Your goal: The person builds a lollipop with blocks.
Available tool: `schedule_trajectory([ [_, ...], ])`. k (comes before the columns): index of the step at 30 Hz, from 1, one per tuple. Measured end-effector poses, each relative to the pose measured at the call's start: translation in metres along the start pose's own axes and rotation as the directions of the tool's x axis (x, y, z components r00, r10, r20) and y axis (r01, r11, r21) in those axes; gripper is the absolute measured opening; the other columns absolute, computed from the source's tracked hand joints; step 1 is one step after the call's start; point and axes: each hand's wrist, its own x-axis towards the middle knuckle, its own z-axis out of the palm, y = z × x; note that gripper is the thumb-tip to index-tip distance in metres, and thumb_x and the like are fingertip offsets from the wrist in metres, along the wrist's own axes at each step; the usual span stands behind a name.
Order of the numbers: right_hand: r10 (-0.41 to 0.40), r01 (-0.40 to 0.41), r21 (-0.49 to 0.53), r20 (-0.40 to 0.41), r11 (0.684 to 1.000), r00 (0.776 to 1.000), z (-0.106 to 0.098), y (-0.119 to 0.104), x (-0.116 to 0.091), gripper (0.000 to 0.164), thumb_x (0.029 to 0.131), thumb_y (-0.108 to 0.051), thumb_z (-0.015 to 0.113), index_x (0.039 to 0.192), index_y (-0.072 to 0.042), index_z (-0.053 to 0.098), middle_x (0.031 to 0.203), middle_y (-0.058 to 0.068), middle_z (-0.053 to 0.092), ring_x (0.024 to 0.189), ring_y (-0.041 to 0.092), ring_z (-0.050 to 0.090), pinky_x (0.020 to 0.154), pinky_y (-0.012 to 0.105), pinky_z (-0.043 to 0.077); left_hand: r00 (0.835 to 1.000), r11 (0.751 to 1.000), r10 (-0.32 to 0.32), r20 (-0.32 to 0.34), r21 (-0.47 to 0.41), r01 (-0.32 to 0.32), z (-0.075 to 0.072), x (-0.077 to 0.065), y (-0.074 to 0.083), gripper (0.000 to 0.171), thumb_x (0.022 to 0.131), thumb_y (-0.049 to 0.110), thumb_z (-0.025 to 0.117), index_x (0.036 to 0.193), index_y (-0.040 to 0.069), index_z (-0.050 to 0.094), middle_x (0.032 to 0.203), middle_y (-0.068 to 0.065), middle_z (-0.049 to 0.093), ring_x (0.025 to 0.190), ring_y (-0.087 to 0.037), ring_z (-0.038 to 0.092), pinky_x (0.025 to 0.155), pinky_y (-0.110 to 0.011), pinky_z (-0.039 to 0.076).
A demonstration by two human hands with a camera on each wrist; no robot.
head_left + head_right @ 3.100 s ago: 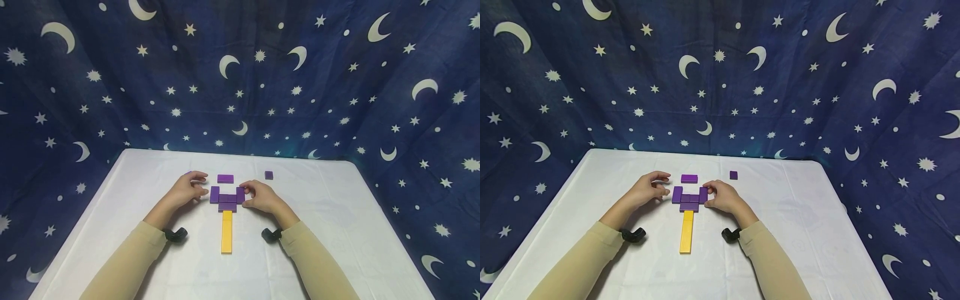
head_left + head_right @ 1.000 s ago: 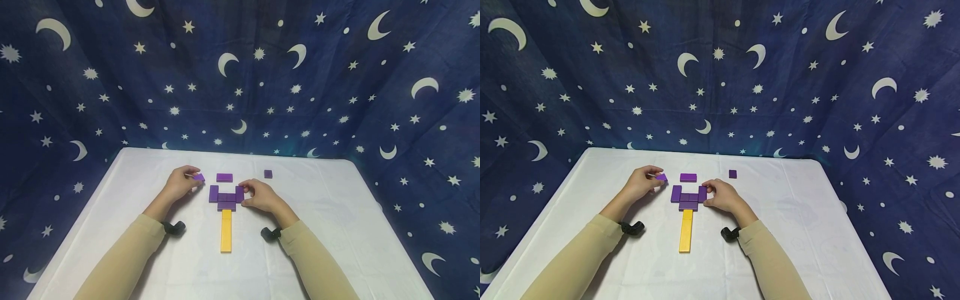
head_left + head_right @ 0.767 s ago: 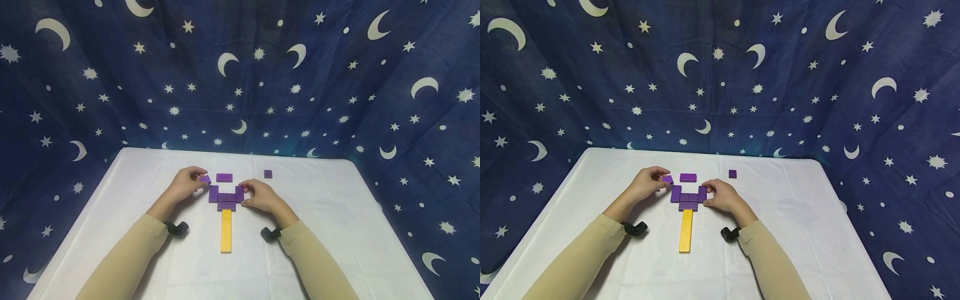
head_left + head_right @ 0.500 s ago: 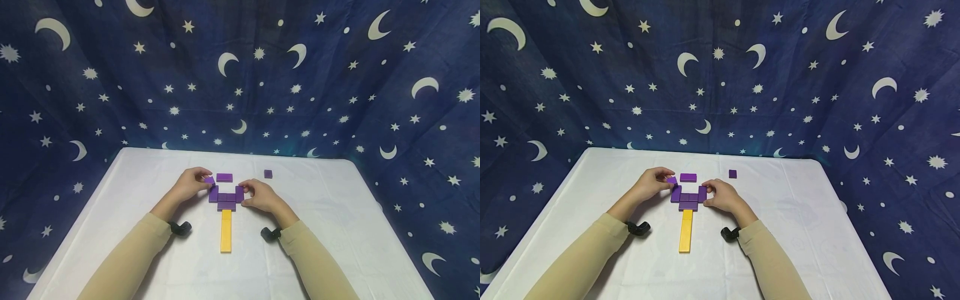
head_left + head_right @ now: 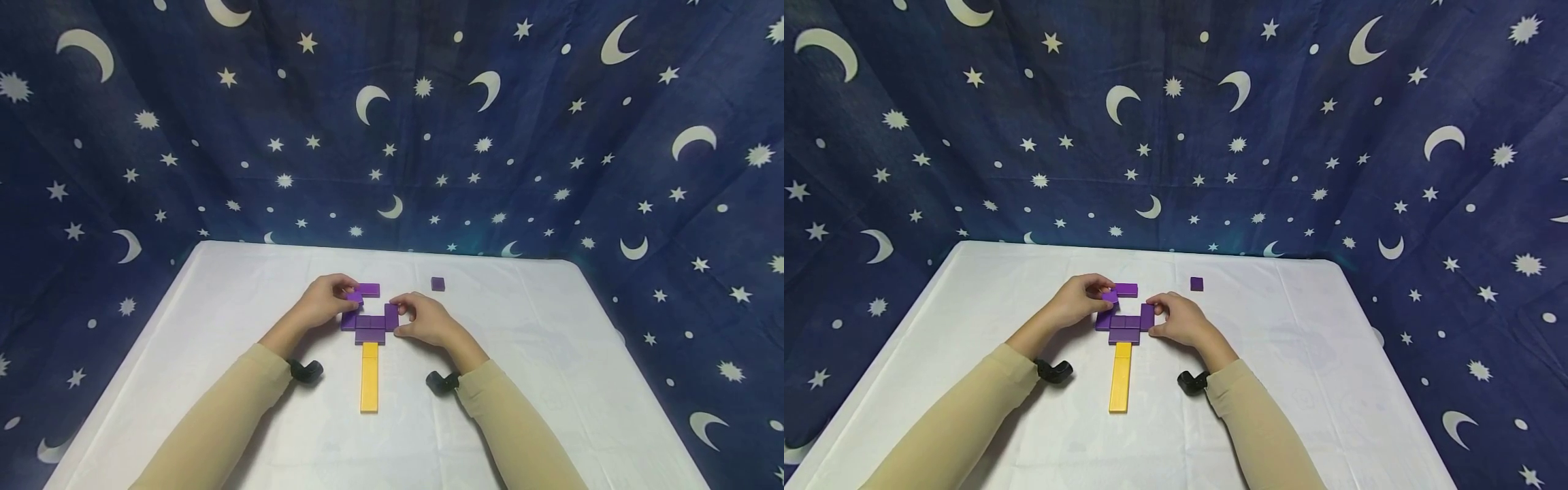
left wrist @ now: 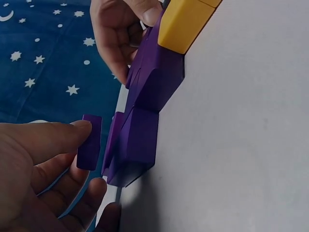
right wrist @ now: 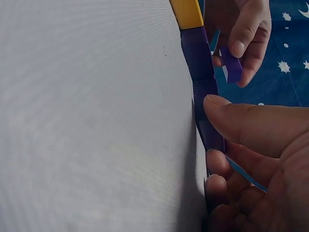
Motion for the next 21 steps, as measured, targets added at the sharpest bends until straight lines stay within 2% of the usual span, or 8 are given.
schedule_trajectory([
  [10, 0.018, -0.018, 0.003, 0.008, 1.0, 1.0, -0.001, 0.0, -0.001, 0.061, 0.082, -0.021, 0.092, 0.139, -0.023, 0.07, 0.108, -0.003, 0.065, 0.1, 0.019, 0.056, 0.092, 0.038, 0.05, 1.0, 1.0, -0.005, 0.025, 0.021, 0.005, 0.008, 0.004, 0.008, 0.04, 0.089, 0.015, 0.086, 0.128, 0.011, 0.075, 0.113, -0.006, 0.076, 0.109, -0.026, 0.07, 0.105, -0.05, 0.055],
  [21, 0.005, -0.005, 0.009, -0.003, 1.0, 1.0, 0.0, 0.001, -0.001, 0.06, 0.082, -0.021, 0.092, 0.138, -0.024, 0.07, 0.107, -0.004, 0.064, 0.098, 0.018, 0.055, 0.088, 0.036, 0.048, 0.999, 0.998, -0.017, 0.049, 0.063, 0.014, 0.015, 0.006, 0.011, 0.038, 0.091, 0.014, 0.084, 0.128, 0.015, 0.075, 0.112, -0.003, 0.074, 0.108, -0.024, 0.066, 0.103, -0.047, 0.054],
])
